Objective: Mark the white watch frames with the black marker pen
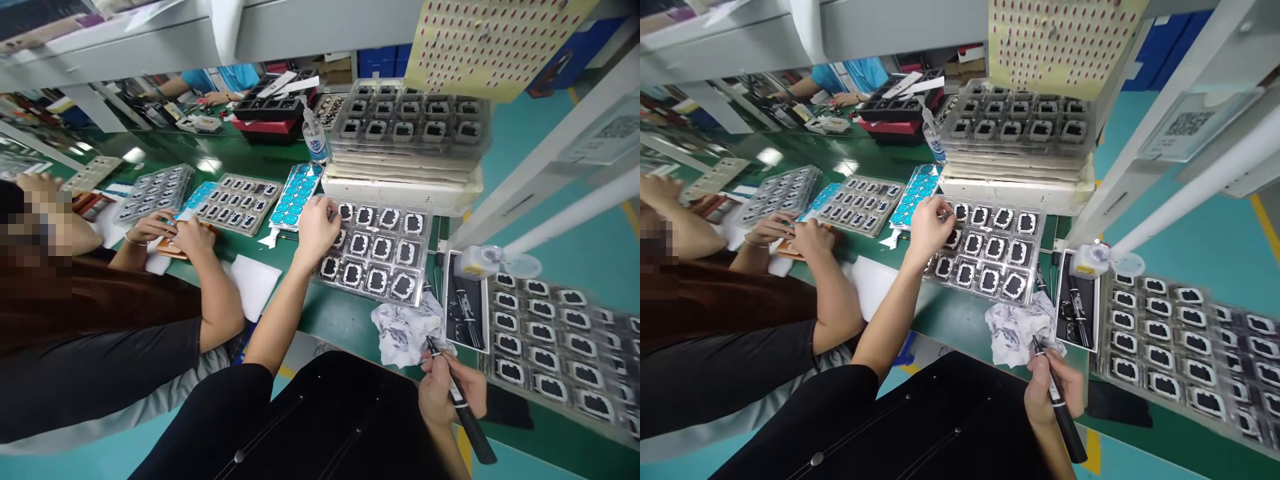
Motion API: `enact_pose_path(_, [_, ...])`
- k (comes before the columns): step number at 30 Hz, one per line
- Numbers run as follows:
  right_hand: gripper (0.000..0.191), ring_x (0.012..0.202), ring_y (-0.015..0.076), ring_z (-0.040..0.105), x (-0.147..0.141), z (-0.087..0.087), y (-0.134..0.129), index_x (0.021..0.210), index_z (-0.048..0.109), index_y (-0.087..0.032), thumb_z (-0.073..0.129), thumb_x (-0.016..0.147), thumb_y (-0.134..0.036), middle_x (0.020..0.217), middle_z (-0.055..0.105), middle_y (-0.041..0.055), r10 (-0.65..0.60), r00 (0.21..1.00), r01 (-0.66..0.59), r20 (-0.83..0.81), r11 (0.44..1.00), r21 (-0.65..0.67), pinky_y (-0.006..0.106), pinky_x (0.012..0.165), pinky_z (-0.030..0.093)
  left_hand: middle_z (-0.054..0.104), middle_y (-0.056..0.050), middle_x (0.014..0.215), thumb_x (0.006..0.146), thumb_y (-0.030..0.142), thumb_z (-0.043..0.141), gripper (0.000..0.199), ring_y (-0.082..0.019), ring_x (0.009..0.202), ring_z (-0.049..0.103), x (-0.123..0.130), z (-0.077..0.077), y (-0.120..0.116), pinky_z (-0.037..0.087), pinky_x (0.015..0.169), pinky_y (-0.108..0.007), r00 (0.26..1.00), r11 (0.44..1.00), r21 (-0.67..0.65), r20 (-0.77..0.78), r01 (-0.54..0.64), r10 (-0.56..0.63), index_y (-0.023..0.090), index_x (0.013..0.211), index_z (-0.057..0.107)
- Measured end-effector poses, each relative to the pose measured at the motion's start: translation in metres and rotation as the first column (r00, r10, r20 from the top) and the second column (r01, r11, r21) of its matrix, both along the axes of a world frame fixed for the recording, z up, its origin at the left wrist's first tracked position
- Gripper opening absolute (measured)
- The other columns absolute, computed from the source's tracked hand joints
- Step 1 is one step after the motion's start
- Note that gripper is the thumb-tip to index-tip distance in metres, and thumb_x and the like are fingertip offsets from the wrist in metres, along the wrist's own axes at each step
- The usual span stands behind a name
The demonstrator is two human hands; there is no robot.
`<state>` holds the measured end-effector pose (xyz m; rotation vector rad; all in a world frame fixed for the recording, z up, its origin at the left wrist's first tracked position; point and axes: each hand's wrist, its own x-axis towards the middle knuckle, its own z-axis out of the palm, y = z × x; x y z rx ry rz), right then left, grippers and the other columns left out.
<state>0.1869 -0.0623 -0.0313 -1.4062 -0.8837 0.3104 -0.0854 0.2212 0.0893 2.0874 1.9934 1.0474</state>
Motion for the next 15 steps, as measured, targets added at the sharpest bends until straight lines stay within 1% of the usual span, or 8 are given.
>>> enact_pose_path(2, [0.036, 0.066, 0.0290, 0.079, 0.000, 0.002, 0.000, 0.099, 0.064, -0.024, 0.082, 0.104, -0.055, 0.071, 0.072, -0.0003, 0.004, 1.000, -0.004, -0.002, 1.000, -0.015, 0.049, 0.072, 0.070, 0.065, -0.006, 0.092, 0.087, 0.007, 0.079, 0.021, -0.027, 0.097, 0.063, -0.001, 0.003, 0.002, 0.052, 0.093, -0.042, 0.999, 1.000, 0.015, 0.042, -0.003, 0.002, 0.023, 0.089, 0.066])
enact_pose_path(4, [0.038, 0.066, 0.0290, 0.078, -0.001, 0.003, 0.000, 0.098, 0.064, -0.024, 0.081, 0.105, -0.057, 0.070, 0.071, 0.0000, 0.007, 1.000, -0.007, -0.008, 1.000, -0.029, 0.048, 0.072, 0.070, 0.066, -0.004, 0.088, 0.087, 0.009, 0.080, 0.016, -0.025, 0.092, 0.064, 0.001, 0.008, -0.009, 0.052, 0.092, -0.040, 0.992, 0.998, 0.058, 0.127, 0.003, -0.011, 0.022, 0.091, 0.071])
enact_pose_path(7, [0.039, 0.062, 0.0286, 0.076, -0.001, 0.003, 0.002, 0.095, 0.063, -0.025, 0.083, 0.103, -0.057, 0.067, 0.068, -0.0018, -0.050, 0.998, 0.049, -0.026, 0.999, -0.023, 0.048, 0.069, 0.070, 0.068, -0.001, 0.081, 0.097, 0.025, 0.078, 0.004, -0.018, 0.077, 0.061, 0.007, 0.010, -0.058, 0.052, 0.078, -0.033, 0.915, 0.996, 0.078, 0.396, 0.047, -0.074, 0.021, 0.096, 0.078])
enact_pose_path(9, [0.038, 0.061, 0.0280, 0.075, -0.002, 0.001, 0.003, 0.095, 0.063, -0.025, 0.085, 0.102, -0.054, 0.068, 0.067, -0.0028, -0.086, 0.995, 0.087, -0.045, 0.996, 0.003, 0.049, 0.068, 0.071, 0.070, 0.000, 0.074, 0.101, 0.043, 0.081, 0.024, -0.015, 0.067, 0.060, 0.014, 0.004, -0.105, 0.050, 0.066, -0.028, 0.769, 0.975, -0.094, 0.632, 0.203, -0.099, 0.020, 0.094, 0.081])
enact_pose_path(10, [0.037, 0.060, 0.0274, 0.075, -0.002, 0.000, 0.003, 0.095, 0.063, -0.024, 0.086, 0.101, -0.052, 0.068, 0.067, -0.0031, -0.094, 0.994, 0.095, -0.053, 0.995, 0.018, 0.049, 0.067, 0.071, 0.069, 0.000, 0.069, 0.101, 0.050, 0.083, 0.032, -0.013, 0.060, 0.058, 0.019, -0.002, -0.129, 0.047, 0.059, -0.027, 0.672, 0.925, -0.215, 0.738, 0.312, -0.056, 0.019, 0.096, 0.083])
enact_pose_path(11, [0.035, 0.060, 0.0267, 0.074, -0.002, -0.001, 0.003, 0.095, 0.064, -0.024, 0.087, 0.101, -0.050, 0.069, 0.068, -0.0032, -0.097, 0.994, 0.099, -0.058, 0.995, 0.029, 0.048, 0.067, 0.070, 0.070, -0.001, 0.068, 0.101, 0.058, 0.082, 0.041, -0.013, 0.055, 0.057, 0.023, -0.009, -0.150, 0.043, 0.052, -0.026, 0.574, 0.849, -0.316, 0.819, 0.424, 0.018, 0.017, 0.101, 0.085])
enact_pose_path(13, [0.033, 0.060, 0.0258, 0.074, -0.002, -0.002, 0.002, 0.097, 0.066, -0.023, 0.088, 0.101, -0.048, 0.069, 0.069, -0.0029, -0.093, 0.994, 0.096, -0.054, 0.995, 0.040, 0.047, 0.066, 0.070, 0.076, -0.005, 0.075, 0.099, 0.069, 0.082, 0.056, -0.013, 0.055, 0.059, 0.033, -0.025, -0.182, 0.041, 0.047, -0.024, 0.413, 0.745, -0.413, 0.888, 0.524, 0.201, 0.014, 0.108, 0.086])
enact_pose_path(15, [0.032, 0.062, 0.0262, 0.075, -0.001, -0.003, 0.000, 0.096, 0.069, -0.022, 0.087, 0.102, -0.048, 0.070, 0.072, -0.0009, -0.065, 0.997, 0.065, -0.036, 0.998, 0.007, 0.047, 0.068, 0.070, 0.081, -0.010, 0.085, 0.092, 0.074, 0.088, 0.063, -0.015, 0.063, 0.068, 0.040, -0.039, -0.194, 0.048, 0.049, -0.023, 0.306, 0.723, -0.438, 0.897, 0.533, 0.318, 0.013, 0.110, 0.086])
